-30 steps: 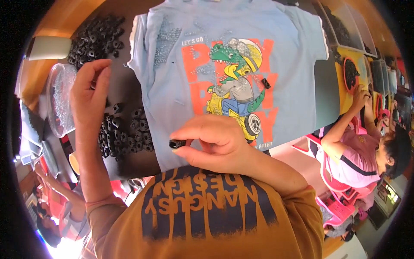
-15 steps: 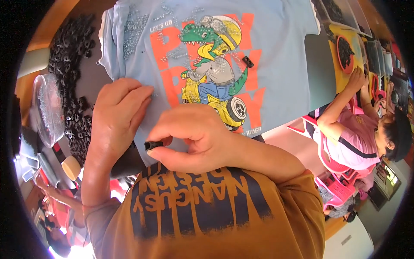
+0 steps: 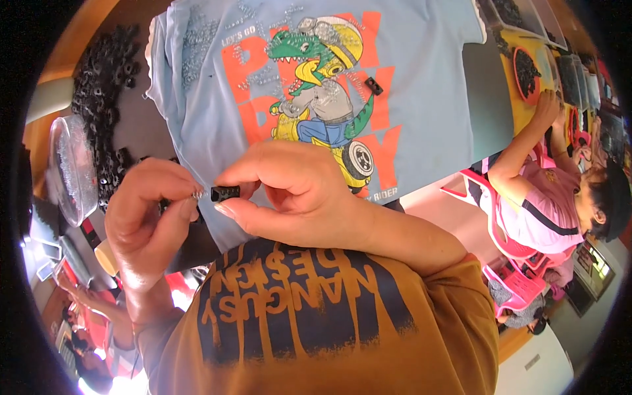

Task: Assembling small plastic components by snapping a clear insert into a black housing.

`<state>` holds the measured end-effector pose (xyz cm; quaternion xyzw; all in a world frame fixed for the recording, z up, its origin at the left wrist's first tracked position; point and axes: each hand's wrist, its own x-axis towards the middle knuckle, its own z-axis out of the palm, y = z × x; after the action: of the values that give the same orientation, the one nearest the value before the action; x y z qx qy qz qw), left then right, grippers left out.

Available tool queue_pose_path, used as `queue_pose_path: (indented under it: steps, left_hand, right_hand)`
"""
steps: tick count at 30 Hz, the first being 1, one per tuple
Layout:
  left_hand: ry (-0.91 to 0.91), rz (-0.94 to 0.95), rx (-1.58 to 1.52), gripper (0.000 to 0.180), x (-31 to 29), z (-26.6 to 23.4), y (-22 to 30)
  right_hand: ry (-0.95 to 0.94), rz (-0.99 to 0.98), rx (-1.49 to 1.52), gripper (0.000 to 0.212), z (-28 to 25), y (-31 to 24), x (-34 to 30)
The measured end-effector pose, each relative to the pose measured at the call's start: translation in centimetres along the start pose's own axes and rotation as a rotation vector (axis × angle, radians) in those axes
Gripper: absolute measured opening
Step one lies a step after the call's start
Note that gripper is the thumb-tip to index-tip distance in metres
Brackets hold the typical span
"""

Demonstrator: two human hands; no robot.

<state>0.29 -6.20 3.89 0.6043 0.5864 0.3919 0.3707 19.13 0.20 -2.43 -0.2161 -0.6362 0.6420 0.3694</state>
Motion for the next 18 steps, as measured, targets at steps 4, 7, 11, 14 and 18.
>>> queue_pose_path:
  steps: [4,7,11,14,18]
  left_hand:
    - [-0.046,0.057,0.059,0.022,0.2,-0.1,0.3]
    - [-0.062,0.08,0.17,0.022,0.2,-0.1,0.5]
    - [-0.073,0.059,0.287,0.023,-0.2,-0.2,1.1]
    - [-0.11,0.106,0.247,0.023,0.1,-0.4,1.2]
    - [-0.117,0.136,0.255,0.022,-0.2,-0.3,0.5]
  right_hand:
    - [-0.025,0.018,-0.031,0.019,-0.1,-0.2,0.1]
    - [-0.056,0.008,-0.053,0.019,-0.3,-0.3,0.3]
    - [-0.16,-0.073,-0.092,0.023,-0.7,0.1,0.3]
    - [-0.16,-0.119,-0.137,0.022,-0.5,0.0,0.5]
    - [-0.115,-0.017,-0.153,0.021,-0.1,-0.4,0.1]
